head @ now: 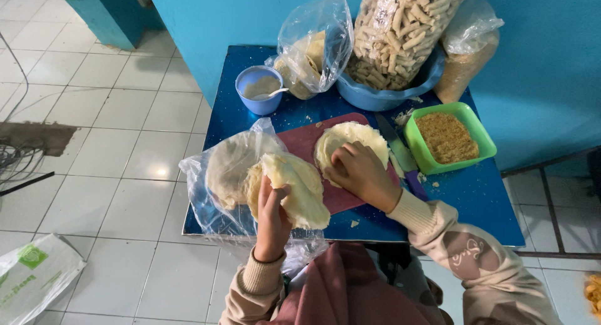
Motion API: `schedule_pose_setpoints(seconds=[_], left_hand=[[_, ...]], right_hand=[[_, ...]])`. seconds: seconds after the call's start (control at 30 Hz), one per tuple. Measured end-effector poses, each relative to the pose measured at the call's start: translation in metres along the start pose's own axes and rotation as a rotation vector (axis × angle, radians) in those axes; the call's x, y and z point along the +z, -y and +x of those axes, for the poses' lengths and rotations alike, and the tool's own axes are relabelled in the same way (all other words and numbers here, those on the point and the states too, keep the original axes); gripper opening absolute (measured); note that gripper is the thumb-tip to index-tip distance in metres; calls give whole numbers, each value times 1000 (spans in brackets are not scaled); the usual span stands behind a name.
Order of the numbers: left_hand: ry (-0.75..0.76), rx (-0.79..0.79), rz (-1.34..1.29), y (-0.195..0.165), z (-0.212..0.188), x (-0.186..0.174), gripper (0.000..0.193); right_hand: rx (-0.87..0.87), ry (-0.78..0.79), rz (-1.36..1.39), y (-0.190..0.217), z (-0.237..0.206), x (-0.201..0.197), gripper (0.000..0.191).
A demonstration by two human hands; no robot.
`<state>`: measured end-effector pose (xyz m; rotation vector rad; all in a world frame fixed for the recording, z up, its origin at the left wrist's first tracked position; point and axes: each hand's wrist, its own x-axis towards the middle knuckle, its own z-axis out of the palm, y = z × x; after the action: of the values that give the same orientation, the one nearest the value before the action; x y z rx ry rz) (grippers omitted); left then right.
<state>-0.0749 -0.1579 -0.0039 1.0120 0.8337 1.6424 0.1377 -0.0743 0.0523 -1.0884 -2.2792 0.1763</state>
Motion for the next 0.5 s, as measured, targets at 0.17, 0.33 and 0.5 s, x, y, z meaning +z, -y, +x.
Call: schedule_pose_setpoints(seconds=[0.17,0.33,0.5], left_hand=[[101,96,153,-3,-1,6,33],[-30,-221,-252,-16,3,13,44],[-48,-283,-337,-24,4,19,54]], right_hand=[[-33,-39,-52,-2,0,7,19],[-71,-61,-18,0,-1,6,17],[-85,-36,24,1,-1,5,17]])
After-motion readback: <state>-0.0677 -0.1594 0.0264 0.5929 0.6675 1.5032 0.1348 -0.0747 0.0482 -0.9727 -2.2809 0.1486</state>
